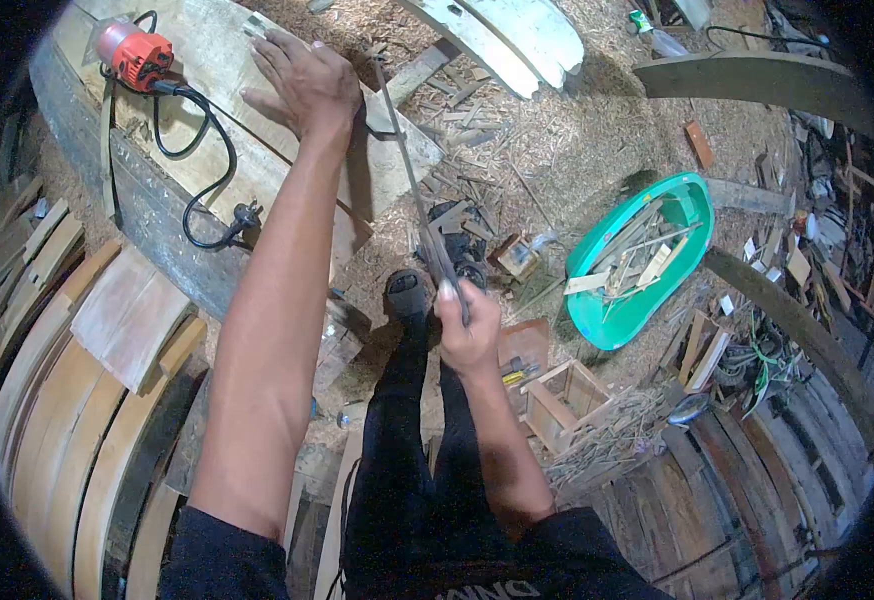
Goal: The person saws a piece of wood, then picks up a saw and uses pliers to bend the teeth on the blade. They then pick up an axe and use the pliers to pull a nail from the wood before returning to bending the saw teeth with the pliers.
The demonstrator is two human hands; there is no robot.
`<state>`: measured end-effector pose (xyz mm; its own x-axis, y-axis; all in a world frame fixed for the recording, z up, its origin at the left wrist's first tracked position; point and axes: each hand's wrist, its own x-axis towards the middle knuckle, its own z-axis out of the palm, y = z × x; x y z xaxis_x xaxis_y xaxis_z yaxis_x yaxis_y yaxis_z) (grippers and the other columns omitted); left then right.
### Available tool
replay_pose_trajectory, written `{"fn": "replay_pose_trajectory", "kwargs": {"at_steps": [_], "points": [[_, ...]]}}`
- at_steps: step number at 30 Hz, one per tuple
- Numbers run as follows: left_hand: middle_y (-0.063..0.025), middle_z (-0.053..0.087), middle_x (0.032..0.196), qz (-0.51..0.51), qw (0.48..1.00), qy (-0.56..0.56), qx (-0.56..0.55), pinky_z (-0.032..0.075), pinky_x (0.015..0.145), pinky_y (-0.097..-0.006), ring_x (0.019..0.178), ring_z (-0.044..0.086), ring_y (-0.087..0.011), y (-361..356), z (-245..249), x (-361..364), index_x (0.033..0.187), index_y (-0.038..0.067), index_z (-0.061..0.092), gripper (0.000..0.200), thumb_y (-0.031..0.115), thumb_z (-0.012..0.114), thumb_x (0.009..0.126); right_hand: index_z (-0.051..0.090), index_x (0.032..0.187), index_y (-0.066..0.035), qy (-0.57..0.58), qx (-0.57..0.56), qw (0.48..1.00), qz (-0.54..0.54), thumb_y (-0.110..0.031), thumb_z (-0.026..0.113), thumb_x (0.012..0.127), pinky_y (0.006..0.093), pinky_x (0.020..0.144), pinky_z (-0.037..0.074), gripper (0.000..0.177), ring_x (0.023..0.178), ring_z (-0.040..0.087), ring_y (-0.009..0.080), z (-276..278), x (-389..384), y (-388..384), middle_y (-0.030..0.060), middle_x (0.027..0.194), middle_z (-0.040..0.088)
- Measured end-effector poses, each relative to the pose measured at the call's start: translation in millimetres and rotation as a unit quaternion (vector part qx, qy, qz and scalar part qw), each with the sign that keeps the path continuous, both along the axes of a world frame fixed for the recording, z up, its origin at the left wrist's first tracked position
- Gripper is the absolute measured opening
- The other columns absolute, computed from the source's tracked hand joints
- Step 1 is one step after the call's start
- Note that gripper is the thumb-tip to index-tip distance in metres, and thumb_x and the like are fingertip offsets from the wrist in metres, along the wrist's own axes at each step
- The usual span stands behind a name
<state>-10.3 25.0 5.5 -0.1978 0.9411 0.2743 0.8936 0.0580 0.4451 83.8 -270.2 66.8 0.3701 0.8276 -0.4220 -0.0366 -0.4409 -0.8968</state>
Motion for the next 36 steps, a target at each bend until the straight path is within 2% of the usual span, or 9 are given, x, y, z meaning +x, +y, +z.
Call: {"fn": "replay_pose_trajectory", "kwargs": {"at_steps": [3,10,13,20,23,24,27,28,36], "points": [[-0.0275,0.024,0.153,0.0,1.0,-0.001,0.008,0.007,0.111,-0.0682,0.145,0.02,-0.038,0.6,-6.0,-0.7,0.146,-0.008,0.025,0.067,0.028,0.041,0.091,0.052,0.069,-0.004,-0.026,0.002,1.0,0.006,-0.024,0.052,0.098,0.0248,0.052,0.029,0.036,0.056,0.039,0.0051,-4.5,-0.7,25.6,-0.0034,0.061,0.046],[-0.0271,0.024,0.154,-0.018,0.998,-0.048,0.046,0.005,0.11,-0.0689,0.146,0.019,-0.0371,5.3,-10.1,-0.8,0.146,-0.008,0.025,0.068,0.028,0.04,0.09,0.051,0.069,-0.003,-0.03,0.002,1.0,0.003,-0.026,0.052,0.098,0.0258,0.052,0.03,0.037,0.058,0.04,0.0059,9.2,-2.3,2.8,-0.0027,0.06,0.046],[-0.0262,0.023,0.154,-0.006,1.0,-0.01,-0.007,0.004,0.11,-0.0689,0.146,0.019,-0.0367,0.9,-0.2,-0.1,0.146,-0.007,0.025,0.069,0.03,0.04,0.09,0.053,0.07,-0.003,-0.006,0.001,1.0,0.003,-0.027,0.054,0.097,0.0259,0.052,0.031,0.036,0.058,0.04,0.0057,4.5,-3.3,21.2,-0.003,0.061,0.046],[-0.0243,0.024,0.155,0.008,1.0,0.014,0.007,0.006,0.113,-0.0661,0.146,0.02,-0.0356,1.9,-5.8,0.5,0.147,-0.004,0.026,0.069,0.031,0.043,0.09,0.054,0.073,-0.003,0.0,0.02,1.0,-0.019,-0.023,0.057,0.094,0.0266,0.051,0.032,0.03,0.059,0.039,0.0045,-5.9,-3.1,-14.5,-0.0051,0.06,0.044],[-0.0164,0.027,0.157,0.069,0.994,0.041,-0.075,0.007,0.117,-0.0573,0.147,0.02,-0.0273,0.6,3.9,7.7,0.15,0.002,0.026,0.065,0.03,0.041,0.094,0.055,0.074,-0.003,-0.017,0.016,1.0,0.007,-0.022,0.056,0.095,0.0268,0.051,0.032,0.029,0.059,0.04,0.0047,-10.4,-0.9,22.4,-0.0049,0.061,0.046],[-0.0118,0.028,0.157,0.082,0.994,0.057,-0.045,0.006,0.115,-0.0617,0.147,0.022,-0.0233,3.8,-8.6,6.8,0.151,0.007,0.029,0.063,0.03,0.041,0.093,0.054,0.074,-0.002,0.003,0.022,1.0,0.003,-0.021,0.054,0.096,0.0268,0.052,0.033,0.029,0.059,0.041,0.0051,-12.5,-1.6,16.6,-0.0048,0.062,0.046],[-0.0121,0.029,0.157,0.086,0.994,0.054,-0.047,0.006,0.115,-0.061,0.147,0.023,-0.024,4.0,-4.6,8.2,0.15,0.006,0.031,0.063,0.029,0.041,0.092,0.051,0.07,-0.003,0.029,0.025,0.999,-0.018,-0.028,0.05,0.099,0.0258,0.055,0.03,0.039,0.06,0.04,0.0071,-1.7,-5.2,-28.4,-0.0005,0.064,0.048],[-0.0123,0.03,0.157,0.087,0.994,0.05,-0.044,0.006,0.116,-0.0609,0.146,0.023,-0.024,4.0,-5.7,6.8,0.15,0.006,0.031,0.062,0.028,0.041,0.092,0.053,0.071,-0.003,0.053,0.023,0.998,-0.034,-0.024,0.054,0.096,0.0255,0.053,0.032,0.033,0.06,0.04,0.0053,0.3,-2.1,-33.3,-0.0043,0.063,0.046],[-0.013,0.032,0.156,0.092,0.994,0.046,-0.029,0.006,0.115,-0.0609,0.146,0.025,-0.0242,5.6,-8.8,8.2,0.15,0.006,0.031,0.065,0.029,0.042,0.09,0.052,0.069,-0.003,-0.023,0.017,0.999,0.019,-0.027,0.056,0.096,0.026,0.053,0.031,0.035,0.059,0.038,0.0054,-6.7,11.2,-7.3,-0.0043,0.061,0.044]]}}
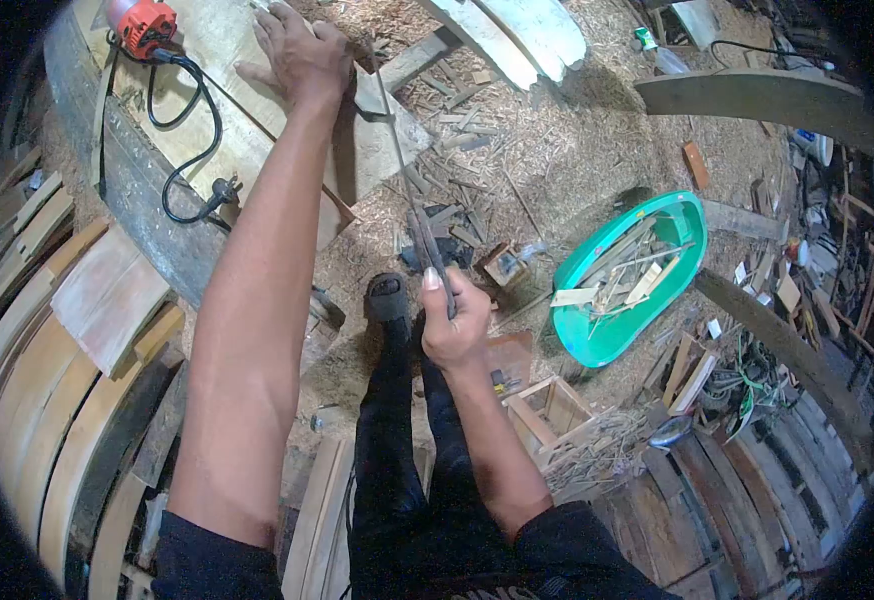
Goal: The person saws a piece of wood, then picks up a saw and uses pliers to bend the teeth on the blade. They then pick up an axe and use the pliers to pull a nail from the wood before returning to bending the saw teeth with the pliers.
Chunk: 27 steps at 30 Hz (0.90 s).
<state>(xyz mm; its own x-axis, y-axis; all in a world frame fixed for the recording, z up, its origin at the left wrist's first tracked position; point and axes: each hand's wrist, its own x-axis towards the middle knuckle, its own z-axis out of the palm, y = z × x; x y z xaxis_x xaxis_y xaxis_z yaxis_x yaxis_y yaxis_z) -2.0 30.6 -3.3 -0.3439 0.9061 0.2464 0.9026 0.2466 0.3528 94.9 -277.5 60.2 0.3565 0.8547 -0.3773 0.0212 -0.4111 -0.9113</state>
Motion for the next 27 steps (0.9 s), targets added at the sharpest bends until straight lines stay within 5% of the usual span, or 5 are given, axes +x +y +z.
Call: {"fn": "replay_pose_trajectory", "kwargs": {"at_steps": [27], "points": [[-0.0115,0.031,0.156,-0.003,1.0,0.011,-0.008,0.008,0.114,-0.0629,0.145,0.027,-0.0249,-1.3,6.7,0.4,0.15,0.006,0.031,0.065,0.028,0.043,0.089,0.05,0.07,-0.003,0.022,-0.007,1.0,0.001,-0.024,0.05,0.099,0.0257,0.055,0.031,0.036,0.059,0.04,0.0072,6.6,-7.7,-0.4,-0.001,0.063,0.047]]}}
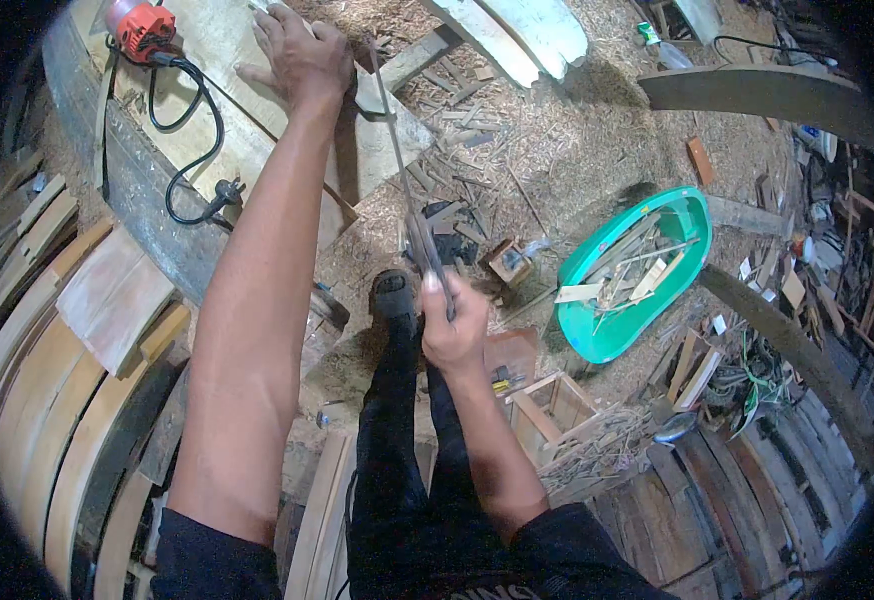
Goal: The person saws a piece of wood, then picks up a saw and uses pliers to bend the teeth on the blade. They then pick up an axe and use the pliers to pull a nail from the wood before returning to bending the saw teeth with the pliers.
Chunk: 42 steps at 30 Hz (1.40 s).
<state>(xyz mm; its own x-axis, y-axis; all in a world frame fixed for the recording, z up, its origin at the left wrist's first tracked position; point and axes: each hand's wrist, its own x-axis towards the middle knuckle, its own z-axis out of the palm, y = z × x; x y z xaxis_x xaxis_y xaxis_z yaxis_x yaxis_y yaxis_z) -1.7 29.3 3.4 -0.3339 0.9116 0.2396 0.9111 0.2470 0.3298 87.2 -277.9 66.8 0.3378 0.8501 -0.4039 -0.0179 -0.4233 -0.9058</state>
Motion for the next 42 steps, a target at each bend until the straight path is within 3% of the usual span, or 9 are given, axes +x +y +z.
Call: {"fn": "replay_pose_trajectory", "kwargs": {"at_steps": [9,28,29,42], "points": [[-0.01,0.025,0.159,-0.007,1.0,-0.012,0.006,0.007,0.115,-0.0632,0.147,0.023,-0.0232,1.0,0.3,0.1,0.15,0.007,0.03,0.067,0.028,0.042,0.088,0.05,0.07,-0.003,0.008,0.015,1.0,-0.009,-0.023,0.049,0.099,0.0256,0.054,0.031,0.036,0.057,0.04,0.0072,-9.3,0.0,4.3,0.0,0.062,0.047],[-0.0119,0.035,0.154,0.0,0.998,0.013,0.056,0.012,0.112,-0.0643,0.142,0.032,-0.0254,3.3,-11.3,0.0,0.146,0.006,0.038,0.062,0.026,0.045,0.088,0.051,0.07,-0.003,-0.025,-0.01,1.0,0.011,-0.03,0.05,0.099,0.0245,0.055,0.03,0.039,0.059,0.04,0.0064,-3.3,2.1,8.1,-0.0016,0.065,0.048],[-0.0118,0.035,0.154,0.002,0.999,0.012,0.05,0.012,0.112,-0.0643,0.143,0.032,-0.0254,2.4,-9.5,0.6,0.146,0.006,0.038,0.063,0.026,0.045,0.088,0.053,0.07,-0.003,-0.013,0.002,1.0,-0.022,-0.025,0.056,0.096,0.026,0.054,0.033,0.035,0.06,0.04,0.0058,-4.3,-2.1,4.6,-0.0039,0.062,0.045],[-0.0128,0.033,0.155,-0.006,0.999,-0.001,0.049,0.009,0.113,-0.0635,0.144,0.03,-0.0261,2.7,-6.8,-0.2,0.149,0.006,0.034,0.065,0.022,0.044,0.086,0.05,0.071,-0.002,0.021,0.003,1.0,-0.013,-0.023,0.048,0.1,0.025,0.055,0.03,0.036,0.059,0.039,0.0074,-5.5,-1.5,1.8,-0.0007,0.064,0.048]]}}
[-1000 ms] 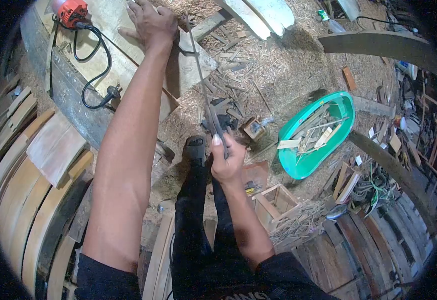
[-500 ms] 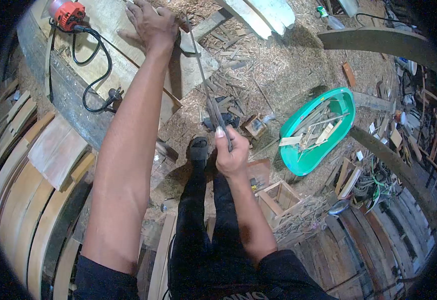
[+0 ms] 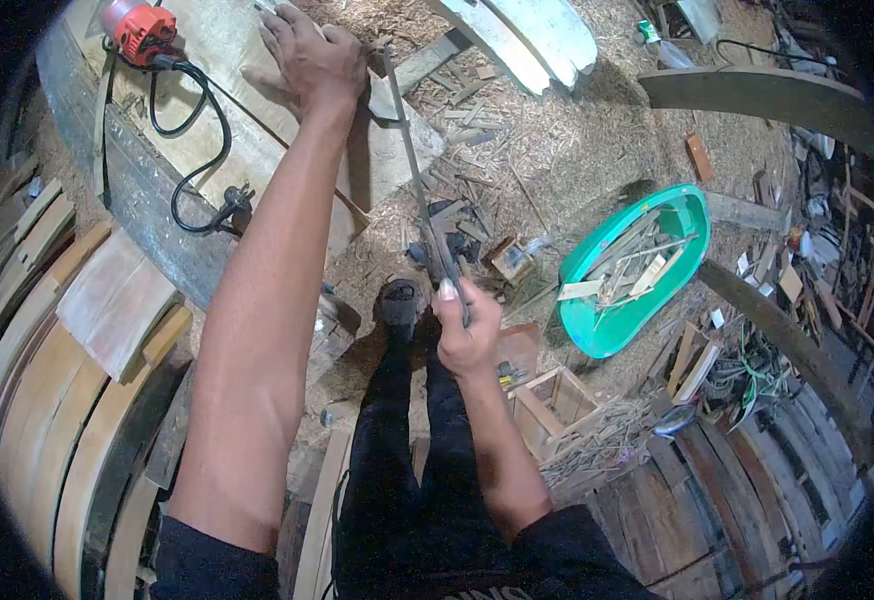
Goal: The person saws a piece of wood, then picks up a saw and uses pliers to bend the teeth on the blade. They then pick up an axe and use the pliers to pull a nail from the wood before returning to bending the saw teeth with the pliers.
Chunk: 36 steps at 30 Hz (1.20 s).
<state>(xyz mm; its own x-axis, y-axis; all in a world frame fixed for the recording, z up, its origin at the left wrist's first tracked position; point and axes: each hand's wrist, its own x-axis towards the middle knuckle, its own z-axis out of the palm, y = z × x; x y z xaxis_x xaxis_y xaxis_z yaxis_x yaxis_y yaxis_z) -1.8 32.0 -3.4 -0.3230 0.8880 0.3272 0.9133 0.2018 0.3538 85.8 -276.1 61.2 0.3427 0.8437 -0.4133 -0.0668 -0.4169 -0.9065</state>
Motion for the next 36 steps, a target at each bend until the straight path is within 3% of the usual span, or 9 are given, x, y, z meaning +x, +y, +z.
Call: {"fn": "replay_pose_trajectory", "kwargs": {"at_steps": [5,9,12,18,24,27,30,31,36], "points": [[-0.0139,0.035,0.154,0.0,1.0,-0.004,0.011,0.01,0.113,-0.0635,0.143,0.03,-0.0263,2.2,-5.3,0.3,0.148,0.006,0.034,0.065,0.024,0.044,0.087,0.046,0.068,-0.004,-0.013,-0.021,1.0,0.008,-0.026,0.048,0.099,0.0255,0.055,0.029,0.038,0.059,0.037,0.0073,-0.3,-1.0,18.0,0.0,0.063,0.046],[-0.0134,0.035,0.154,-0.005,1.0,0.007,-0.009,0.01,0.113,-0.0639,0.143,0.03,-0.026,1.3,-0.2,-0.9,0.148,0.006,0.034,0.065,0.024,0.044,0.087,0.053,0.07,-0.003,0.035,-0.004,0.999,-0.035,-0.026,0.055,0.096,0.0267,0.052,0.032,0.035,0.059,0.041,0.0066,5.2,-4.8,-10.0,-0.0032,0.061,0.047],[-0.013,0.033,0.155,-0.004,1.0,0.003,-0.009,0.01,0.113,-0.0638,0.144,0.029,-0.0253,-0.2,-1.5,0.3,0.148,0.006,0.035,0.065,0.025,0.045,0.087,0.045,0.067,-0.004,-0.017,-0.012,1.0,0.003,-0.027,0.048,0.099,0.026,0.054,0.027,0.04,0.058,0.037,0.008,7.8,1.2,10.9,-0.0004,0.063,0.044],[-0.0127,0.032,0.155,0.0,1.0,0.009,0.019,0.009,0.113,-0.0633,0.144,0.029,-0.025,0.7,-0.9,0.2,0.148,0.007,0.035,0.066,0.025,0.046,0.086,0.047,0.067,-0.004,-0.003,0.008,1.0,-0.006,-0.025,0.048,0.099,0.0253,0.055,0.029,0.038,0.059,0.039,0.008,6.2,-4.3,-4.7,0.0005,0.064,0.047],[-0.0117,0.032,0.156,0.007,0.999,0.007,-0.031,0.009,0.113,-0.0631,0.144,0.029,-0.0248,1.5,-4.1,-0.7,0.148,0.006,0.036,0.065,0.026,0.045,0.087,0.049,0.069,-0.003,-0.06,0.017,0.998,0.011,-0.023,0.05,0.099,0.0257,0.054,0.029,0.036,0.058,0.038,0.0072,0.0,-8.1,18.0,-0.0022,0.063,0.046],[-0.0123,0.032,0.156,0.005,1.0,0.026,-0.005,0.008,0.113,-0.0632,0.144,0.03,-0.0246,4.0,-6.2,-0.8,0.147,0.006,0.036,0.064,0.026,0.045,0.087,0.048,0.068,-0.003,0.036,0.008,0.998,-0.048,-0.023,0.052,0.098,0.0258,0.054,0.03,0.036,0.058,0.039,0.0072,-1.8,-14.5,-14.9,-0.0026,0.063,0.047],[-0.0138,0.033,0.155,-0.006,1.0,0.003,0.006,0.008,0.114,-0.0629,0.143,0.03,-0.0264,0.3,-2.0,0.9,0.147,0.005,0.035,0.064,0.025,0.044,0.088,0.049,0.068,-0.003,-0.05,-0.006,0.998,0.025,-0.024,0.053,0.097,0.0257,0.054,0.031,0.036,0.059,0.04,0.0076,-11.4,-12.8,-19.0,-0.0012,0.064,0.049],[-0.0141,0.033,0.155,-0.008,1.0,-0.002,0.01,0.008,0.114,-0.0627,0.143,0.03,-0.0269,-0.2,-0.8,0.5,0.148,0.005,0.035,0.064,0.025,0.044,0.088,0.05,0.069,-0.003,-0.029,-0.008,0.999,0.036,-0.026,0.052,0.097,0.0255,0.055,0.032,0.036,0.061,0.042,0.0079,-13.8,-15.8,-17.9,-0.0001,0.066,0.051],[-0.0161,0.033,0.154,-0.02,0.999,-0.015,0.023,0.009,0.114,-0.062,0.143,0.029,-0.0292,-0.6,0.9,-0.7,0.149,0.005,0.031,0.064,0.023,0.043,0.089,0.05,0.07,-0.003,-0.026,-0.011,1.0,-0.002,-0.029,0.05,0.097,0.0251,0.056,0.032,0.038,0.062,0.042,0.0077,-1.7,-10.3,-13.9,0.0005,0.067,0.052]]}}
